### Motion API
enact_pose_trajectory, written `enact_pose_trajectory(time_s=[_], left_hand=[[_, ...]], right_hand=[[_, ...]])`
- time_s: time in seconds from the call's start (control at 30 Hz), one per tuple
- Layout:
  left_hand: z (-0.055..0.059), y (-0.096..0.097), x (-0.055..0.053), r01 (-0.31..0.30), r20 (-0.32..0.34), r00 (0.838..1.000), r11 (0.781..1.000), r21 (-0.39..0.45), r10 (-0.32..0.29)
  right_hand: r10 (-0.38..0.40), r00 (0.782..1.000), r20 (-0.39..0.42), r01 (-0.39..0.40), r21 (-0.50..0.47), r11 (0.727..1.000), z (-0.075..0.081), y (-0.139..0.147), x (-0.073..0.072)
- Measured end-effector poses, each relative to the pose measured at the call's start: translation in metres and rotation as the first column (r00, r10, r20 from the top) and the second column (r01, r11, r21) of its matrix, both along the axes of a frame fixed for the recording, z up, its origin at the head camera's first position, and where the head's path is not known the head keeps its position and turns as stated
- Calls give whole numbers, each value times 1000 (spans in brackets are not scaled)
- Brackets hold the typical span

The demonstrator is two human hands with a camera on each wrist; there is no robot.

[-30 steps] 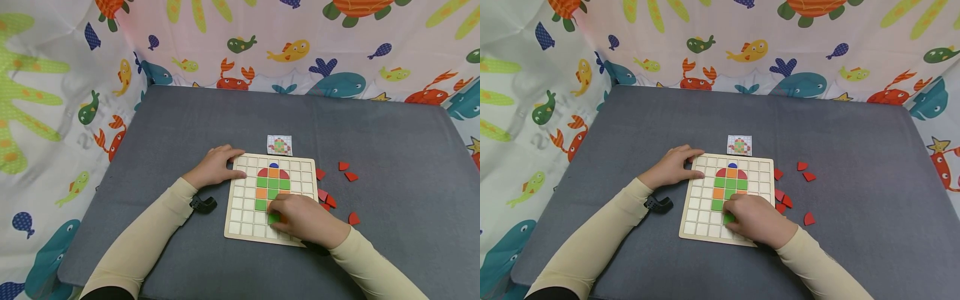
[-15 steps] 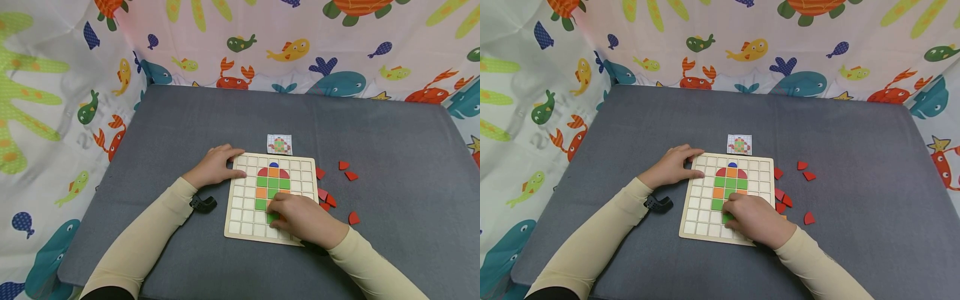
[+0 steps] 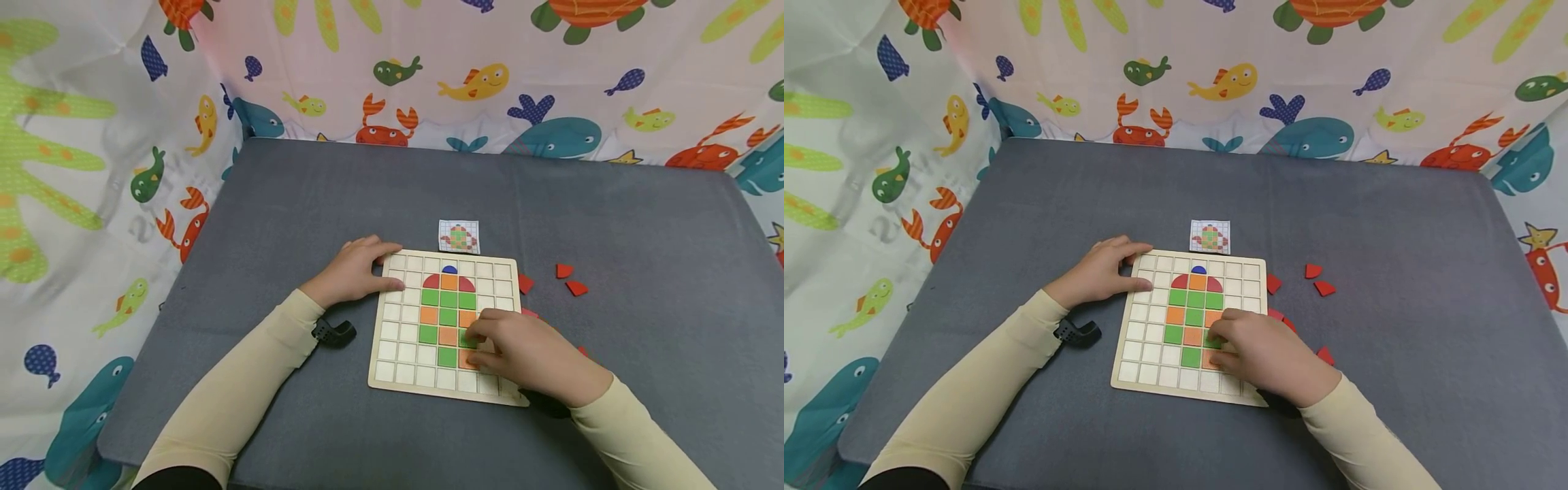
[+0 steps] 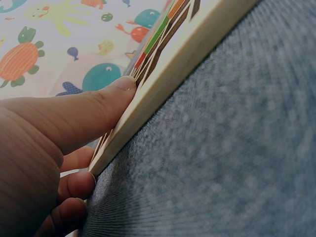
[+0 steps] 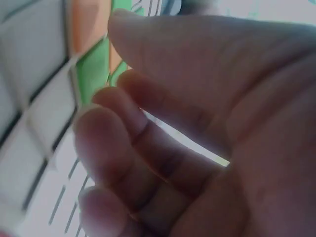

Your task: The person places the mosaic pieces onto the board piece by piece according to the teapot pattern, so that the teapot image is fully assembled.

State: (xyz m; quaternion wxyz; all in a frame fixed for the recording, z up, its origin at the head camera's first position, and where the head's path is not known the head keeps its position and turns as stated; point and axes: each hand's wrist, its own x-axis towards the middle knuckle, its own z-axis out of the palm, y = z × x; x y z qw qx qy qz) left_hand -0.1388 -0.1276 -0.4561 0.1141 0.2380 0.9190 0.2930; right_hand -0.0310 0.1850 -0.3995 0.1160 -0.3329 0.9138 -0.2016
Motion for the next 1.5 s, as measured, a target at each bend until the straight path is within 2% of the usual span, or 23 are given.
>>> enact_pose_trajectory(time_s=[0.23, 0.43, 0.57, 0.87, 1.03, 1.23, 1.5], left_hand=[[-2, 0, 0, -10, -1, 1000, 1000, 12, 10], [-2, 1, 0, -6, 3, 1000, 1000, 5, 6], [-1, 1, 0, -9, 2, 1000, 1000, 1, 9], [-2, -1, 0, -2, 9, 1000, 1000, 9, 2], [-2, -1, 0, -1, 9, 1000, 1000, 14, 1], [-2, -1, -1, -5, 10, 1000, 1000, 16, 4], [-1, 0, 0, -6, 7, 1000, 1000, 15, 6]], right_hand=[[-70, 997, 11, 70, 44, 997, 1, 26, -4], [-154, 986, 70, 151, 46, 987, 1, 50, 1], [-190, 979, 76, 186, 46, 981, -1, 63, 5], [-204, 977, 64, 197, 97, 976, -9, 75, 12], [-193, 980, 50, 188, 91, 978, -13, 75, 13], [-172, 985, -8, 172, 115, 978, -12, 74, 11], [-207, 978, -23, 209, 124, 970, -8, 78, 9]])
